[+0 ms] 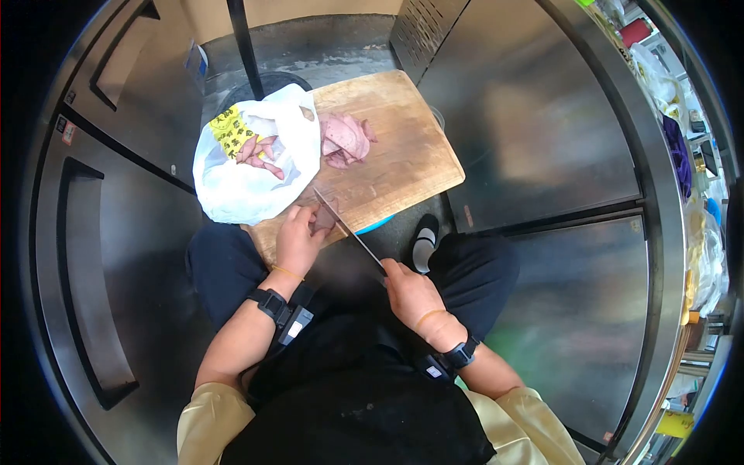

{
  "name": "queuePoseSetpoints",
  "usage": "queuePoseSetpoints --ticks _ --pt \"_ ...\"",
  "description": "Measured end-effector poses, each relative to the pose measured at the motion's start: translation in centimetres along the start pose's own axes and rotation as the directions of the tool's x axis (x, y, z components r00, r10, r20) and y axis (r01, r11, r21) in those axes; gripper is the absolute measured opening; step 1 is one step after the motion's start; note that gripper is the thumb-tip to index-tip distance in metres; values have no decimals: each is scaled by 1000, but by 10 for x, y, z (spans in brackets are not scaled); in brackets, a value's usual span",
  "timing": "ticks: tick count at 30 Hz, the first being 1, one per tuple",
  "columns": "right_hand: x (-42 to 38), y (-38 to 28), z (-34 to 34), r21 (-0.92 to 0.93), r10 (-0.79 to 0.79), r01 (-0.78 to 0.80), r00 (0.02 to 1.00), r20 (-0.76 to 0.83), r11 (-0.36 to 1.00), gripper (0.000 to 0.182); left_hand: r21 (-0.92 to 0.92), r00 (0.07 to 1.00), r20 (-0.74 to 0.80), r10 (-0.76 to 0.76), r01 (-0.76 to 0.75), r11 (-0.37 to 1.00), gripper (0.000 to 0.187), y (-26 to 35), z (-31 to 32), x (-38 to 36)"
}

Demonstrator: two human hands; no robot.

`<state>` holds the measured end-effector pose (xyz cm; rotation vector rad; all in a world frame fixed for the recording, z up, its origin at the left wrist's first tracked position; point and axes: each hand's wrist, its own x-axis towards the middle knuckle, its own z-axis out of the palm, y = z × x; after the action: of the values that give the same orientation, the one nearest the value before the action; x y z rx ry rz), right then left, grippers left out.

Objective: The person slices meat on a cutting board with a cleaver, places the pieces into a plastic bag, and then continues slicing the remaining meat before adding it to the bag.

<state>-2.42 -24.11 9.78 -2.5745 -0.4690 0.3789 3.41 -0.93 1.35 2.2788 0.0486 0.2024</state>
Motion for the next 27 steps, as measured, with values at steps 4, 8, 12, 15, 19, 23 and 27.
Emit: queuePoseSetpoints --ticks 4,8,12,15,19,23,27 --pt "0 -2 -2 -32 -13 13 1000 4 999 22 7 1000 11 -14 14 1000 44 1 0 0" --pt "2 -7 -8 -99 -11 14 999 37 995 23 21 999 28 -43 42 999 42 5 -1 1" --pt "5 -11 -13 -155 -9 20 998 67 988 24 55 1000 20 -22 21 998 37 3 -1 1" --pt "6 -10 -12 -168 -3 15 997 72 986 24 58 1000 18 -16 15 998 36 4 -2 1" --pt "7 -10 -14 -199 -23 39 996 82 979 22 64 1000 18 -12 11 998 33 7 -3 1" --pt "7 -13 -17 -236 -30 49 996 84 971 26 67 999 27 -47 45 997 28 8 -3 2" --pt "8 -15 -19 -284 -64 77 996 55 956 29 62 998 26 -55 53 997 25 5 -2 2"
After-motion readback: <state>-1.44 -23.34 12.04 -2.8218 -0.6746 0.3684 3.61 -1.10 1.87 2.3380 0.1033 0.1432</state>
